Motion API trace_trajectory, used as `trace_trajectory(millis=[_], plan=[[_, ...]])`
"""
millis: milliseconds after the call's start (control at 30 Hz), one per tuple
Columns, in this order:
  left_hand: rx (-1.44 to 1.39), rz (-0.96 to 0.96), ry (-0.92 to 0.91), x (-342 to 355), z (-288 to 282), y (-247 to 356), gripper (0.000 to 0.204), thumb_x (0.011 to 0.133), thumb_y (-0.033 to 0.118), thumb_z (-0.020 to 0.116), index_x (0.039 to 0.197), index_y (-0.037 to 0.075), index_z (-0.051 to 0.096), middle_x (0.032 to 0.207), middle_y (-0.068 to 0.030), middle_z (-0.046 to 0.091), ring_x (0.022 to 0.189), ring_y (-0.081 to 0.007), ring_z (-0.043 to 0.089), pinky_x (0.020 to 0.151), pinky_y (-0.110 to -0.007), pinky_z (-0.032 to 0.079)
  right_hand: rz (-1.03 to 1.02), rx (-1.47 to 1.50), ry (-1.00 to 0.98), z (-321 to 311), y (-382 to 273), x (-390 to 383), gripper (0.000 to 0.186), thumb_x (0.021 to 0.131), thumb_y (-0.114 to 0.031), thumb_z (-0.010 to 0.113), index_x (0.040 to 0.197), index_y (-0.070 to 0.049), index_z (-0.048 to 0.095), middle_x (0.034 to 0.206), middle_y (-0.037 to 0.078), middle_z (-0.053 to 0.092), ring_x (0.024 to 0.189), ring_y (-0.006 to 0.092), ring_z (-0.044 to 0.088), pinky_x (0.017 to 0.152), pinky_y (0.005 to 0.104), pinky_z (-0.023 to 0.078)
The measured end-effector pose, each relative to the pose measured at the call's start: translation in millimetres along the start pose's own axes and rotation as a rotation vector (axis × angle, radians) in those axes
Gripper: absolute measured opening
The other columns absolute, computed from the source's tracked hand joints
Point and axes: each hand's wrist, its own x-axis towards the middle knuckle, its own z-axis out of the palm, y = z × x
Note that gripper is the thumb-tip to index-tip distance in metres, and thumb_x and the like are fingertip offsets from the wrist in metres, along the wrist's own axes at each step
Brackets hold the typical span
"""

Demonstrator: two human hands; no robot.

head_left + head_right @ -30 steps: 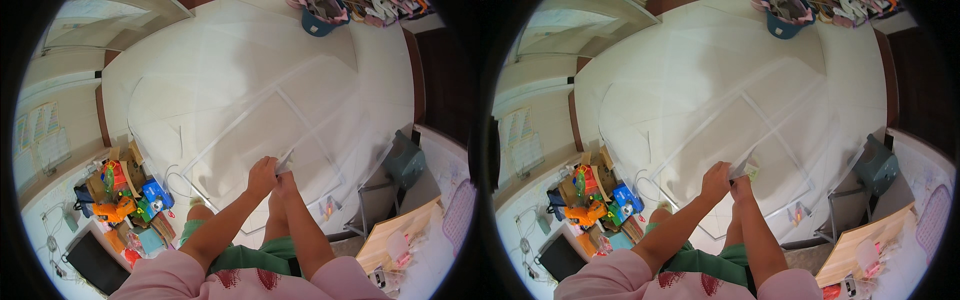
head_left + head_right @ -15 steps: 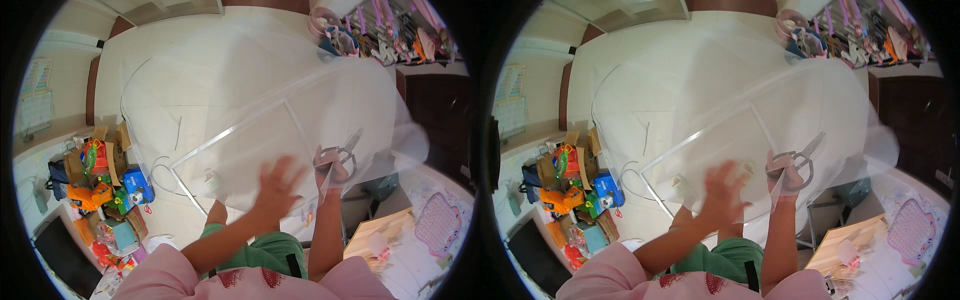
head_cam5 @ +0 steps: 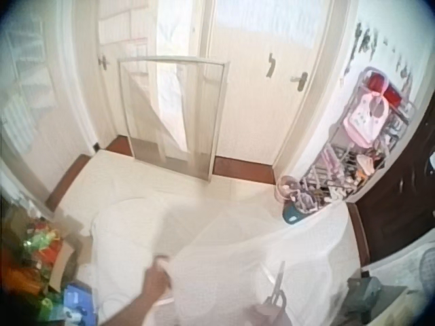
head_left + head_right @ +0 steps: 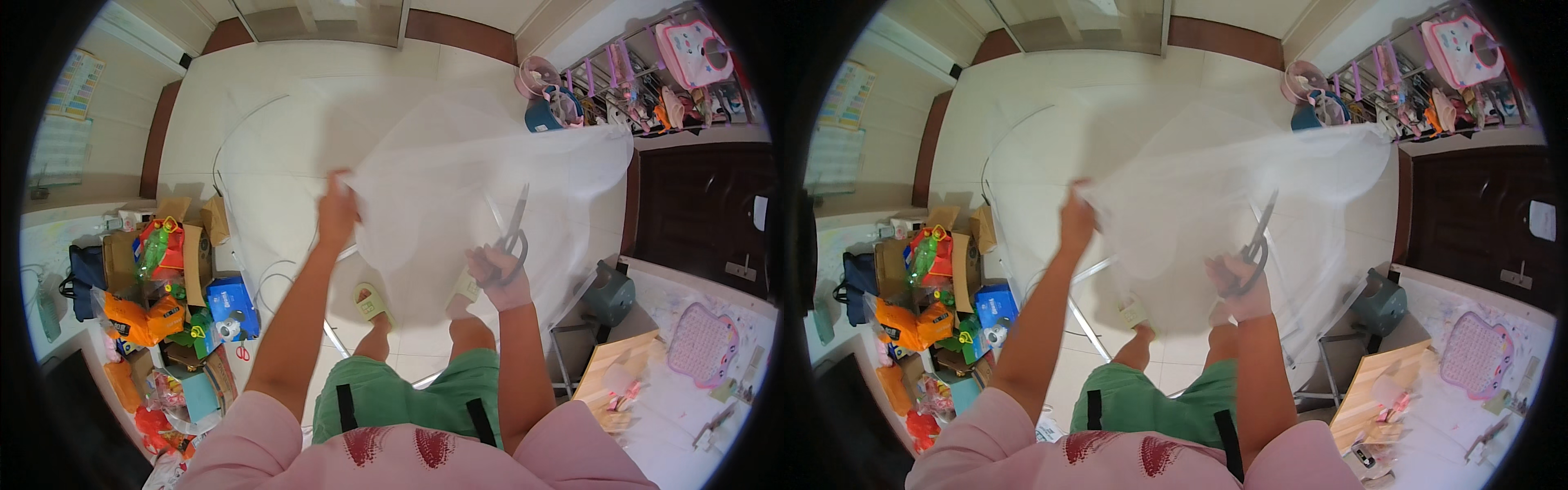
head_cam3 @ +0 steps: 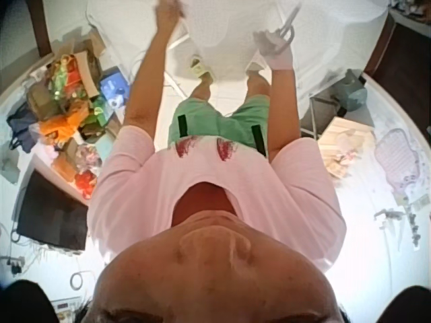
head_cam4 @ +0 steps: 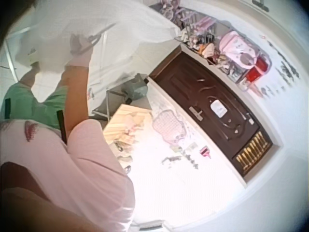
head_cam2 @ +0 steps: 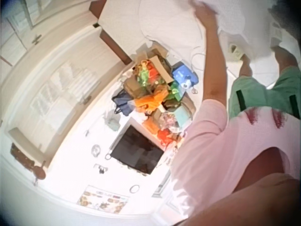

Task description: The person uses scissors to cut a piece of mesh, fits it into a rectangular aluminum frame, and uses pliers and a screwdriver to manipulate metal corner pieces and secure the mesh with rubber spline.

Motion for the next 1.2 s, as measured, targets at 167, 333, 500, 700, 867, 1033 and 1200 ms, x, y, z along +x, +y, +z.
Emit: trace_trajectory(millis=[167, 333, 500, 700, 867, 1033, 1200], plan=[[-0.328, 0.038, 0.324, 48.3, -98.7, 72.7, 0.047, 0.093, 0.028, 0.043, 0.130, -0.002, 0.041, 0.120, -0.0124, 0.052, 0.084, -0.0181, 0.059, 0.075, -0.034, 0.051, -0.298, -1.058, -0.140, -69.0, 23.3, -14.9, 0.007, 0.081, -0.005, 0.060, 0.085, -0.002, 0.056, 0.087, 0.012, 0.061, 0.084, 0.0263, 0.061, 0.073, 0.0375, 0.050], [-0.893, 0.083, 0.257, 60.5, -147.2, 107.6, 0.041, 0.089, 0.014, 0.047, 0.129, 0.005, 0.046, 0.122, -0.0152, 0.051, 0.108, -0.0225, 0.052, 0.083, -0.031, 0.048, 0.116, -0.153, 0.327, -117.1, -4.2, -9.0, 0.010, 0.079, -0.006, 0.064, 0.083, 0.001, 0.058, 0.078, 0.012, 0.062, 0.068, 0.0211, 0.062, 0.052, 0.0260, 0.049], [-0.941, 0.061, -0.102, 106.1, -174.7, 160.4, 0.028, 0.089, 0.017, 0.048, 0.115, 0.005, 0.052, 0.111, -0.0127, 0.055, 0.099, -0.0222, 0.054, 0.083, -0.032, 0.047, -0.046, -0.008, -0.002, -46.7, -114.7, -4.5, 0.015, 0.082, -0.019, 0.065, 0.086, -0.006, 0.060, 0.080, 0.011, 0.062, 0.084, 0.0221, 0.061, 0.055, 0.0260, 0.049], [-1.108, 0.085, -0.691, 21.1, -63.4, 225.4, 0.010, 0.080, 0.008, 0.052, 0.071, 0.005, 0.050, 0.078, -0.0086, 0.058, 0.070, -0.0177, 0.056, 0.062, -0.031, 0.046, 0.214, 0.080, -0.362, 53.0, -153.4, 5.1, 0.036, 0.084, -0.040, 0.062, 0.074, -0.008, 0.051, 0.090, 0.012, 0.057, 0.106, 0.0352, 0.051, 0.081, 0.0507, 0.049], [-0.523, -0.172, -1.666, -83.4, 29.5, 236.3, 0.006, 0.070, 0.002, 0.049, 0.071, -0.002, 0.052, 0.072, -0.0076, 0.055, 0.073, -0.0159, 0.051, 0.072, -0.028, 0.041, 0.272, -0.182, -0.469, 92.0, -118.0, 13.0, 0.035, 0.084, -0.037, 0.063, 0.080, -0.003, 0.054, 0.088, 0.010, 0.056, 0.097, 0.0297, 0.056, 0.080, 0.0414, 0.050], [-0.193, -0.309, -1.693, -138.8, 37.9, 232.8, 0.011, 0.068, -0.002, 0.041, 0.070, -0.002, 0.051, 0.071, -0.0092, 0.055, 0.072, -0.0194, 0.052, 0.073, -0.030, 0.042, 0.243, -0.142, -0.364, 154.0, -96.3, 6.5, 0.034, 0.080, -0.024, 0.070, 0.092, 0.004, 0.054, 0.088, 0.008, 0.056, 0.085, 0.0199, 0.055, 0.077, 0.0320, 0.046], [-0.347, -0.248, -1.230, -126.9, -46.3, 210.5, 0.019, 0.064, -0.002, 0.042, 0.076, -0.001, 0.057, 0.077, -0.0101, 0.061, 0.073, -0.0190, 0.056, 0.073, -0.030, 0.044, -0.057, -0.959, -0.423, 180.8, -84.1, 8.0, 0.041, 0.071, -0.031, 0.077, 0.082, 0.002, 0.057, 0.074, 0.005, 0.055, 0.073, 0.0178, 0.056, 0.068, 0.0303, 0.049]])
